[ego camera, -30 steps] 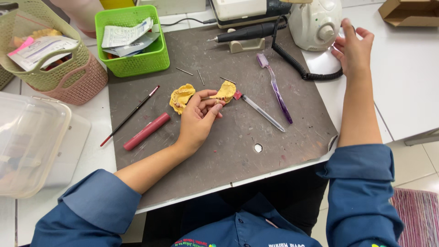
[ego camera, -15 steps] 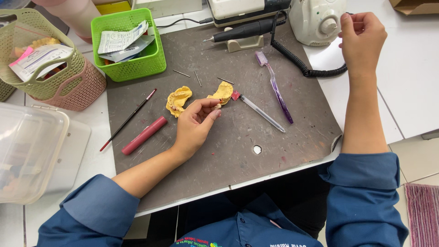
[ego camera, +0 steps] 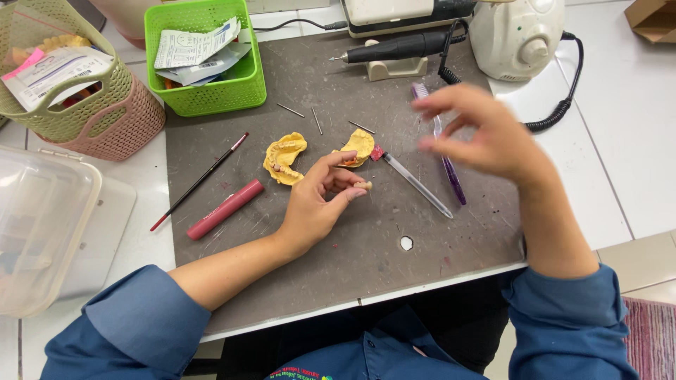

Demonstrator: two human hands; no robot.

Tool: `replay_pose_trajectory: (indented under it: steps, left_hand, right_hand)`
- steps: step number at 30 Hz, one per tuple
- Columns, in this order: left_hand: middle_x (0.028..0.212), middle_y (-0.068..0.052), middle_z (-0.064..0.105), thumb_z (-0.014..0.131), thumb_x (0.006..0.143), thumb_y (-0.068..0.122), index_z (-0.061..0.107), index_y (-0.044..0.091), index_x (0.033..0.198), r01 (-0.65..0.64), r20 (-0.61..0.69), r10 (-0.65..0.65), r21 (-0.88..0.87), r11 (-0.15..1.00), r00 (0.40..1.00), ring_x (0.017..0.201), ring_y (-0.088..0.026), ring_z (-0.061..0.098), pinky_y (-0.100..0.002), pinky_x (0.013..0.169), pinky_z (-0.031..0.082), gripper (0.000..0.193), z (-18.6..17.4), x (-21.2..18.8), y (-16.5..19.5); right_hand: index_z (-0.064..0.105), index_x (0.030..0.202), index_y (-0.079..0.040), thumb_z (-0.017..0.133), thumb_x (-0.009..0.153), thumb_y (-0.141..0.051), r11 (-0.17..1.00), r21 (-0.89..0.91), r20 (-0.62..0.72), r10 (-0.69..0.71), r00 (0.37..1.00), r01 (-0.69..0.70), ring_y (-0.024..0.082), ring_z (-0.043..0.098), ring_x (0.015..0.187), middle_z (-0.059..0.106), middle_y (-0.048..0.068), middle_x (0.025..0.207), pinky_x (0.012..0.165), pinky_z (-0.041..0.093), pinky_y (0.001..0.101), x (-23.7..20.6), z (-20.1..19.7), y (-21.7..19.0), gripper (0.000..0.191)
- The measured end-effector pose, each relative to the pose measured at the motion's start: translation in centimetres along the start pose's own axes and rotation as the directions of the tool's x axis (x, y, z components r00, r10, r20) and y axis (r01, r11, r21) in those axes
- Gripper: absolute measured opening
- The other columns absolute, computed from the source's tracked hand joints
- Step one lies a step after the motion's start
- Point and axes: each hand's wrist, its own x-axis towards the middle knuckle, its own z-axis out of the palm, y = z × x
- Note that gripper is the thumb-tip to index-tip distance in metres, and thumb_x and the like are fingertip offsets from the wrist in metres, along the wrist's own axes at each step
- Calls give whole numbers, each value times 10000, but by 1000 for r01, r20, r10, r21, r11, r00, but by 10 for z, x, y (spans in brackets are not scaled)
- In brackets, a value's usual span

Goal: The person uses a rotary handpiece to grind a small tooth-shaped object and repeatedly places it into a yellow dental mold to check fit. The person handles the mold, the tooth-shaped object, and the rotary tool throughout the clip.

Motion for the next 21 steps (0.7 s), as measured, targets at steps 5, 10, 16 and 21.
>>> replay_pose_trajectory:
  steps: [5,10,16,21]
  left_hand:
    - [1086,-72,736,694,940,-18,525,51,1386,-90,-17,92,99,991,996,1004,-130,732,-285,915,597,482,-2,-1,7]
    - [1152,-86,734,738,960,-12,622,55,1307,-367,86,365,411,835,927,1077,-203,753,-298,951,621,372,-16,11,27]
    - [1426,-203,587,768,853,93,666,47,1279,-406,251,422,851,332,871,1380,-409,492,-534,1115,392,441,-33,26,49]
    - [1430,-109,588,732,892,73,732,99,1105,-359,269,326,897,257,906,1446,-356,436,-571,1197,278,214,-38,27,44]
  right_hand:
    - [771,1182,-124,816,868,-70,994,80,213,-83,974,68,149,740,922,696,41,1111,802,661,269,8,60,-50,322]
    - [758,1095,-81,806,876,-51,970,-37,96,-234,968,238,184,742,882,721,55,1071,783,626,293,24,60,-50,226]
    - [751,1059,-73,805,872,-54,925,-261,40,-276,960,276,222,741,906,737,53,1060,766,610,327,37,68,-41,196]
    - [766,1048,-84,827,853,-71,902,-350,43,-254,966,253,218,733,850,741,44,1030,726,601,330,36,76,-35,205]
